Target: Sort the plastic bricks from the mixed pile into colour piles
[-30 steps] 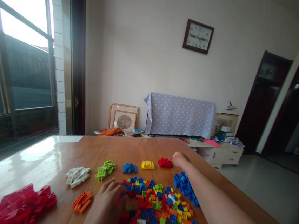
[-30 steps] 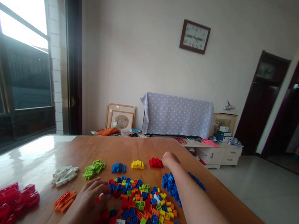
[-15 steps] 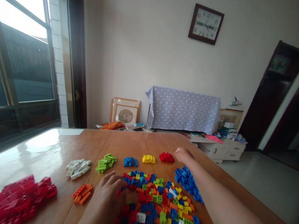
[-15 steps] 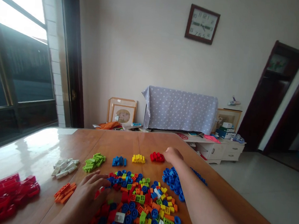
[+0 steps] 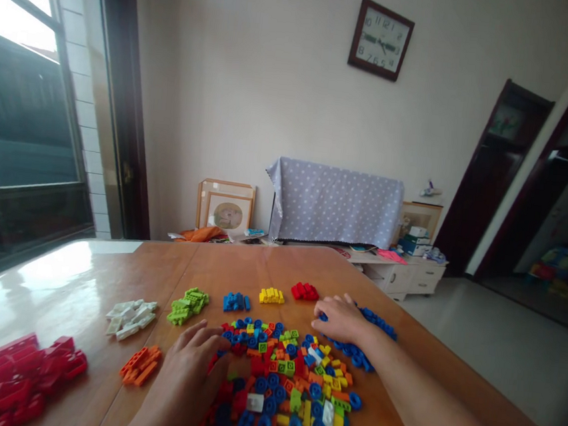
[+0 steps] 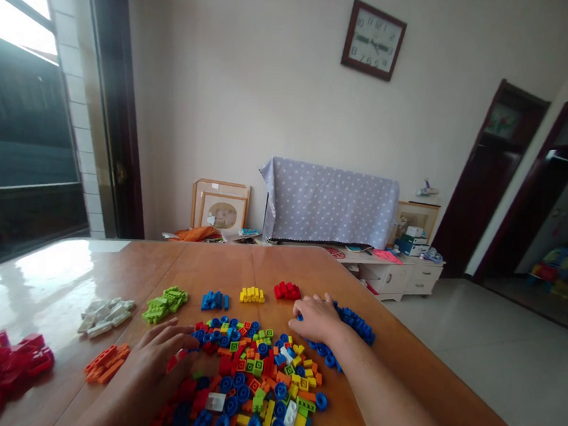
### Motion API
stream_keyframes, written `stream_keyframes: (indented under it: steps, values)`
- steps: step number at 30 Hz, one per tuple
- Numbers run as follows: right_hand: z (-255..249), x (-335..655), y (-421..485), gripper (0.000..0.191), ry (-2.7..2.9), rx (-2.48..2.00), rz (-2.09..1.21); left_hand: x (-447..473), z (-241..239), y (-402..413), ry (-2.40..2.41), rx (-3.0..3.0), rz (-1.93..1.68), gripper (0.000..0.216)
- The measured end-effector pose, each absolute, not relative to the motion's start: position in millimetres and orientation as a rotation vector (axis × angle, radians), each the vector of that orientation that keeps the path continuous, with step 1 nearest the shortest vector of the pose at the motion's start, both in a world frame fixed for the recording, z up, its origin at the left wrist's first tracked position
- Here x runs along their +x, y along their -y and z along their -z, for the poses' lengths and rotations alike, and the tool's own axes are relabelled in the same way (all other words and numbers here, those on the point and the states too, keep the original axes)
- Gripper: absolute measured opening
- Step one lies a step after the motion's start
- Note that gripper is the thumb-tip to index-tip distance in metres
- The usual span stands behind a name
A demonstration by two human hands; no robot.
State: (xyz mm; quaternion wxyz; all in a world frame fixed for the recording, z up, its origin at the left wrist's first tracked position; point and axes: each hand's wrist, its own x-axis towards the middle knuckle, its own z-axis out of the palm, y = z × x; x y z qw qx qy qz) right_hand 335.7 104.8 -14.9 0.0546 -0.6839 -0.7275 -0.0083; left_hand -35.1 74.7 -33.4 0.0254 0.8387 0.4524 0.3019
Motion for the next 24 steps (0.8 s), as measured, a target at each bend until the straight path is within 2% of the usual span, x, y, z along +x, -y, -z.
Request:
stream_keyframes:
  steps: [24]
  values:
    - [18,361,-68,0.013,2.216,-2.003,0.130,-35,30,-75,-1.404,2.609,-0.926,0.024]
